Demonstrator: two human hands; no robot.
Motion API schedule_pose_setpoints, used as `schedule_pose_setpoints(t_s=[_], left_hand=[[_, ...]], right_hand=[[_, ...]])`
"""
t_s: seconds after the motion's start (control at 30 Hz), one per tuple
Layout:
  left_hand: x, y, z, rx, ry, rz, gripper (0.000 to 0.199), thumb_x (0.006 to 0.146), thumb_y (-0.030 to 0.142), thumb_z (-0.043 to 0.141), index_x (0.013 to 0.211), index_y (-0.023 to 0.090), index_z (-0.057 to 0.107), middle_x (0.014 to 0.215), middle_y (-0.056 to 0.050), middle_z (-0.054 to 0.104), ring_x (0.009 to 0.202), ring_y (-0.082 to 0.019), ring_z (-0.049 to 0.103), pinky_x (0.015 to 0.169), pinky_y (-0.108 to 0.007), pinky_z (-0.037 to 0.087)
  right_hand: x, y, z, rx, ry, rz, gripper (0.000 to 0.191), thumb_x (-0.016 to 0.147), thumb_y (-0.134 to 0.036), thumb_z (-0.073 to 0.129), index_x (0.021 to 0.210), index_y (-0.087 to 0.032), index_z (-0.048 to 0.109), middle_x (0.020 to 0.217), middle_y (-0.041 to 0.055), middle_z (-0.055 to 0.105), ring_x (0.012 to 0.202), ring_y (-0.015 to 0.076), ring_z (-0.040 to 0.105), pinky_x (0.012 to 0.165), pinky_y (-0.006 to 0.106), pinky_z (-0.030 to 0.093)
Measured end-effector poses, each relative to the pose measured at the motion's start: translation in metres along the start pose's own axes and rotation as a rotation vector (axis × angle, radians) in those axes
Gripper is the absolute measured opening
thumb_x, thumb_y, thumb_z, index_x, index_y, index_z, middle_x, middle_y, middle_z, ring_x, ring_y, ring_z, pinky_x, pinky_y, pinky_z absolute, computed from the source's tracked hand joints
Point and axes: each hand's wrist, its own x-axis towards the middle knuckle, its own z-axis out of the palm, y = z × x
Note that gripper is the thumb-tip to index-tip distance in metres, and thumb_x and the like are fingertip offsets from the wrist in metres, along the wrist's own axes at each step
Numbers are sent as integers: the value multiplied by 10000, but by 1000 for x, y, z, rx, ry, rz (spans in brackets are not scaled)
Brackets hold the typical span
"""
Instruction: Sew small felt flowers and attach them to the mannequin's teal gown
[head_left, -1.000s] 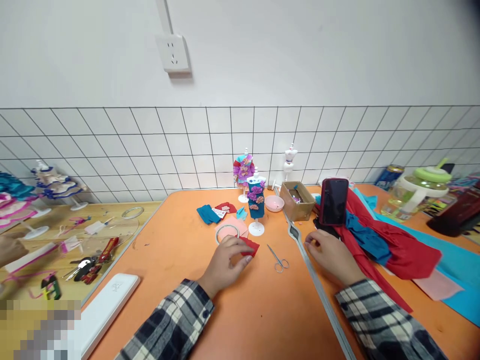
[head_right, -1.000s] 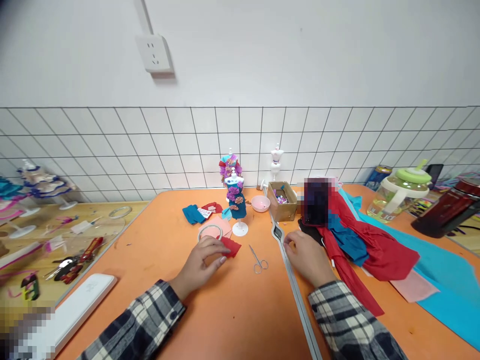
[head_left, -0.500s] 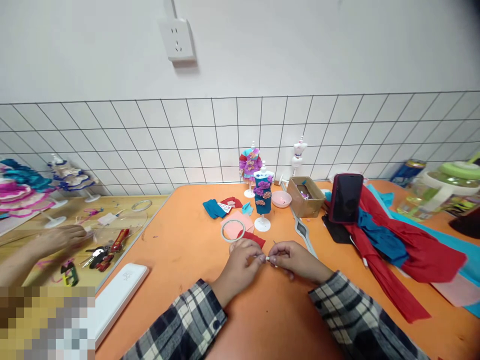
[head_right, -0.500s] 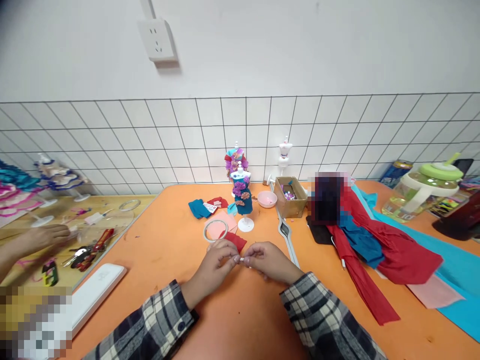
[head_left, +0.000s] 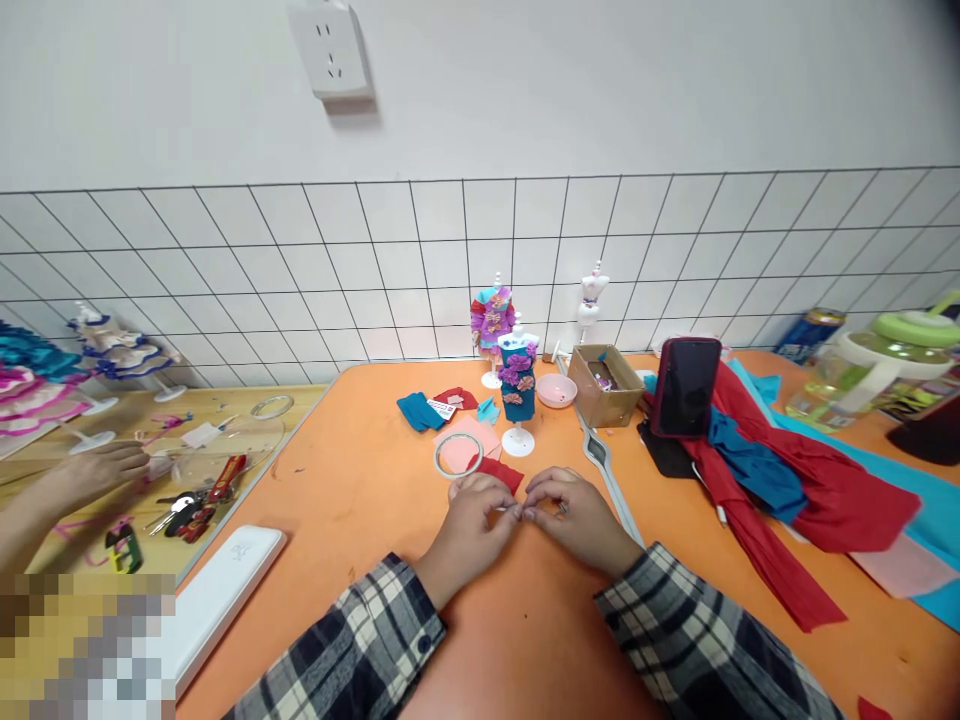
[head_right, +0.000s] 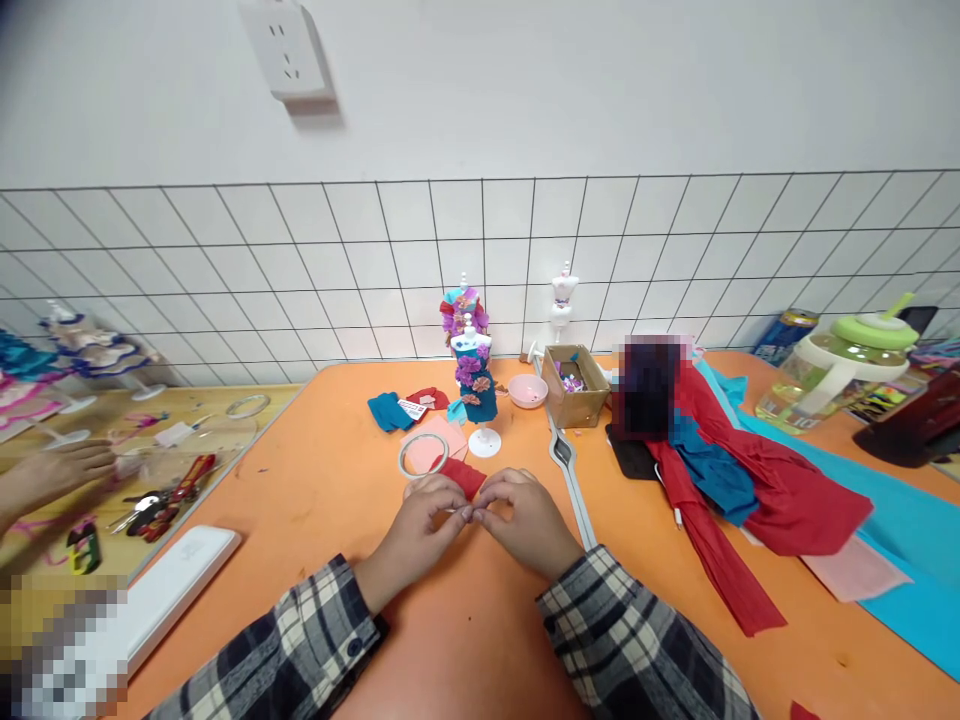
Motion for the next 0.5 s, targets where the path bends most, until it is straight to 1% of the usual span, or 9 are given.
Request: schedule_pose_setpoints(t_s=[0.2, 0.27, 0.33, 0.37, 0.4, 0.5], left_hand=[[0, -6, 0, 60, -65, 2, 205, 881, 269, 550, 748, 226, 700, 843, -10, 672, 904, -199, 569, 910, -420, 304], [-1, -7, -2, 92, -71, 19, 181, 890, 288, 542, 865, 253, 718, 907, -16, 669, 954, -210, 560, 954, -452, 273], [-2, -5, -5, 115, -64, 42, 195, 891, 289, 536, 997, 279, 700, 977, -22, 657, 1002, -219, 547, 987, -477, 243], [-3, -4, -7, 120, -63, 56, 201, 886, 287, 540, 1021, 281, 689, 1000, -24, 649, 1015, -221, 542, 997, -482, 234], [-3, -3, -8, 122, -65, 71, 185, 876, 284, 552, 1002, 276, 687, 1006, -24, 642, 1018, -221, 538, 1002, -483, 228], [-4, 2, -9, 143, -71, 120, 96, 829, 255, 595, 847, 248, 689, 968, -18, 636, 1006, -222, 535, 1020, -492, 198]], right_hand=[[-2, 5, -4, -6, -60, 3, 69, 790, -187, 659, 766, -219, 715, 867, 27, 671, 857, 171, 600, 801, 311, 442], [-2, 3, -5, 4, -71, 18, 82, 787, -161, 646, 765, -213, 705, 855, 22, 657, 832, 159, 596, 767, 291, 445], [-3, 0, -4, 3, -74, 27, 83, 788, -157, 637, 777, -212, 698, 865, 20, 644, 812, 150, 590, 729, 276, 444], [-3, -2, -3, -4, -72, 28, 84, 788, -155, 633, 783, -212, 694, 869, 20, 637, 804, 148, 586, 715, 273, 443], [-4, -3, -2, -16, -68, 23, 90, 785, -147, 628, 785, -212, 689, 872, 18, 632, 802, 147, 582, 713, 274, 441], [-5, -4, 2, -72, -48, -18, 114, 764, -103, 610, 778, -204, 661, 871, 16, 621, 825, 156, 574, 750, 291, 442]])
